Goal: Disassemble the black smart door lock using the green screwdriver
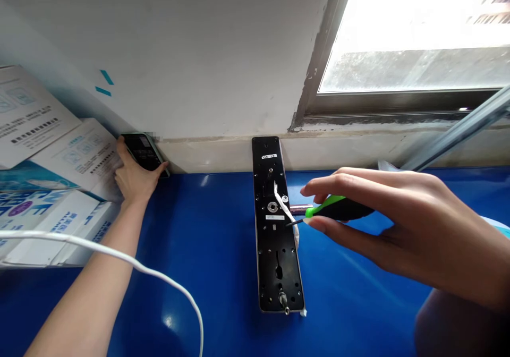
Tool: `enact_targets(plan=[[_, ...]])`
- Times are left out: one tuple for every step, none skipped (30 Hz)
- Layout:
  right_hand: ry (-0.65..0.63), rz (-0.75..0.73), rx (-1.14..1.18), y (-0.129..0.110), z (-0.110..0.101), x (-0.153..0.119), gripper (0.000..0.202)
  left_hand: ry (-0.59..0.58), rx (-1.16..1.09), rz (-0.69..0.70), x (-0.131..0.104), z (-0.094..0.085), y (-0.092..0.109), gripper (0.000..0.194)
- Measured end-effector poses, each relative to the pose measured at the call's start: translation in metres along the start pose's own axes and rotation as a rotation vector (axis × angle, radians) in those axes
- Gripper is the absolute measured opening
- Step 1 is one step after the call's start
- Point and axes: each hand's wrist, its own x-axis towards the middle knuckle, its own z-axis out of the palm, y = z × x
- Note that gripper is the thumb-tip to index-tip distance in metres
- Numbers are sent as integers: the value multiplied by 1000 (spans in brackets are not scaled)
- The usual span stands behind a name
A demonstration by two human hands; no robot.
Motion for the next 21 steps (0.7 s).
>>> enact_targets(plan=[[-1,1,0,0,0,0,30,0,7,-4,0,0,0,125],[0,-1,3,-1,0,0,29,2,15,-7,0,0,0,125],[1,-1,5,-1,0,0,29,5,22,-7,0,0,1,124],[2,-2,7,-1,0,0,29,6,27,-6,0,-1,1,124],[0,0,9,-1,0,0,29,5,29,-7,1,-1,2,123],[-2,0,12,-1,0,0,29,4,29,-10,0,-2,3,123],[-3,4,13,-1,0,0,29,3,26,-14,0,-3,5,123],[-2,8,14,-1,0,0,29,2,19,-15,-1,-3,6,122],[-3,13,14,-1,0,0,29,4,12,-16,-2,-4,8,121],[-2,16,14,-1,0,1,28,6,4,-17,-3,-5,9,121],[0,18,15,-1,0,1,28,4,-5,-17,-4,-6,10,121],[3,16,16,-2,0,1,27,-3,-13,-19,-6,-6,11,121],[3,13,17,-2,0,1,26,-16,-23,-20,-7,-6,11,121],[3,11,18,-2,0,1,26,-28,-35,-25,-8,-6,11,121],[1,9,16,-2,0,1,26,-38,-50,-28,-9,-6,10,120],[-1,9,10,-1,0,1,26,-44,-66,-25,-10,-6,10,119],[-2,8,4,-1,0,1,27,-45,-78,-22,-10,-5,9,118],[-2,5,-1,0,1,1,27,-41,-88,-17,-10,-5,8,117],[0,1,-3,1,1,1,27,-37,-94,-9,-10,-4,7,117],[3,-3,-4,1,1,1,28,-32,-97,-1,-10,-4,6,117],[5,-7,-3,2,1,1,28,-28,-100,7,-9,-4,4,116]])
